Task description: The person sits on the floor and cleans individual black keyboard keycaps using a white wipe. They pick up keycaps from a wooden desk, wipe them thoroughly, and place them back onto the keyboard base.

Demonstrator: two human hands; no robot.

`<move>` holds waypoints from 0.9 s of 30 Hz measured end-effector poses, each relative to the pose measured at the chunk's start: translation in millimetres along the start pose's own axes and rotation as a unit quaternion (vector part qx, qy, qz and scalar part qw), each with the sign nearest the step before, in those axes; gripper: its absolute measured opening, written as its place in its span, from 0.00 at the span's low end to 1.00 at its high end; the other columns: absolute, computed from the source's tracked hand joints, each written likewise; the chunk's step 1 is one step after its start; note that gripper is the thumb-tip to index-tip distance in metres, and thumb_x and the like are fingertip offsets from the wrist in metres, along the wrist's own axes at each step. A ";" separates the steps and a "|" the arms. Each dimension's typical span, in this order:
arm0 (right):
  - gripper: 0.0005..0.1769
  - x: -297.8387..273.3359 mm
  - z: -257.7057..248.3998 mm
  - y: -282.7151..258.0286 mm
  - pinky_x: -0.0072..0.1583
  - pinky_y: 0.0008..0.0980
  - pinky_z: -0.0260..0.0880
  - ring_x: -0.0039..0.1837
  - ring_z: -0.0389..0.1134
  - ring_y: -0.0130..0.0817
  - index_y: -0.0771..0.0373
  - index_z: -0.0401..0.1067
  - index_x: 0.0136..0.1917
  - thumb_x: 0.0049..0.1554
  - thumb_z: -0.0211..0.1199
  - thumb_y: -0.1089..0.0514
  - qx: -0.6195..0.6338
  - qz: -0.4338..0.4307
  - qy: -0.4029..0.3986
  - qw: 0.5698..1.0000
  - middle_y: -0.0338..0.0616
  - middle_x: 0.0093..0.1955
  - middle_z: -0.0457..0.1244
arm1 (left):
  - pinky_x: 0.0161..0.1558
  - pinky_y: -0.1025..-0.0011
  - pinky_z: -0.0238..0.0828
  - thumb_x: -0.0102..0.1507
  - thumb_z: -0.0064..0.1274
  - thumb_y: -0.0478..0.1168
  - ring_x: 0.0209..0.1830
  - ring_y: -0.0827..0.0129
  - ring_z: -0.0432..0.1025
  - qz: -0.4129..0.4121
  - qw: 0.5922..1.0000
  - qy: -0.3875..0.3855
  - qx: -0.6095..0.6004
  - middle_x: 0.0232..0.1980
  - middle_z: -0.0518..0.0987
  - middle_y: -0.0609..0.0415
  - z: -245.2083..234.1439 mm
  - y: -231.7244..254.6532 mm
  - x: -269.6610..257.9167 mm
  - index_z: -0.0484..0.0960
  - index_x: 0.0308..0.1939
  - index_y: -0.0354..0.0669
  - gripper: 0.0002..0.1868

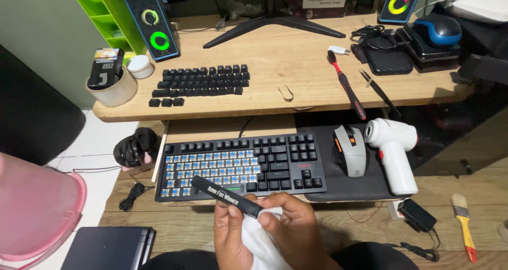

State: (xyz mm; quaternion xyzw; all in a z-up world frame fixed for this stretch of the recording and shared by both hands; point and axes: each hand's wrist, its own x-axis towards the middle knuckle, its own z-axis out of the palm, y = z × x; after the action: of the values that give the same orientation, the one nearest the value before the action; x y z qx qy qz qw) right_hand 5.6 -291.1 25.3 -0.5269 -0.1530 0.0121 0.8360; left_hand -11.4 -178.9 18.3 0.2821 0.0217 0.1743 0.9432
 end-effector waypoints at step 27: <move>0.16 18.9 -30.7 -68.3 0.44 0.31 0.74 0.41 0.73 0.33 0.63 0.73 0.57 0.54 0.63 0.61 -0.018 0.175 0.104 0.979 0.48 0.42 0.73 | 0.47 0.63 0.72 0.71 0.48 0.43 0.41 0.65 0.73 -0.009 0.995 -0.073 -0.060 0.42 0.80 0.45 42.1 25.6 2.5 0.73 0.53 0.41 0.10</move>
State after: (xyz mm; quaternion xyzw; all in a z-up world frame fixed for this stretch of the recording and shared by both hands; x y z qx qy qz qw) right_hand 22.2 -345.0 78.1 -0.5585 0.0292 0.1001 0.8229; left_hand -11.2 -180.2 67.6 0.2365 -0.0550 0.1459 0.9590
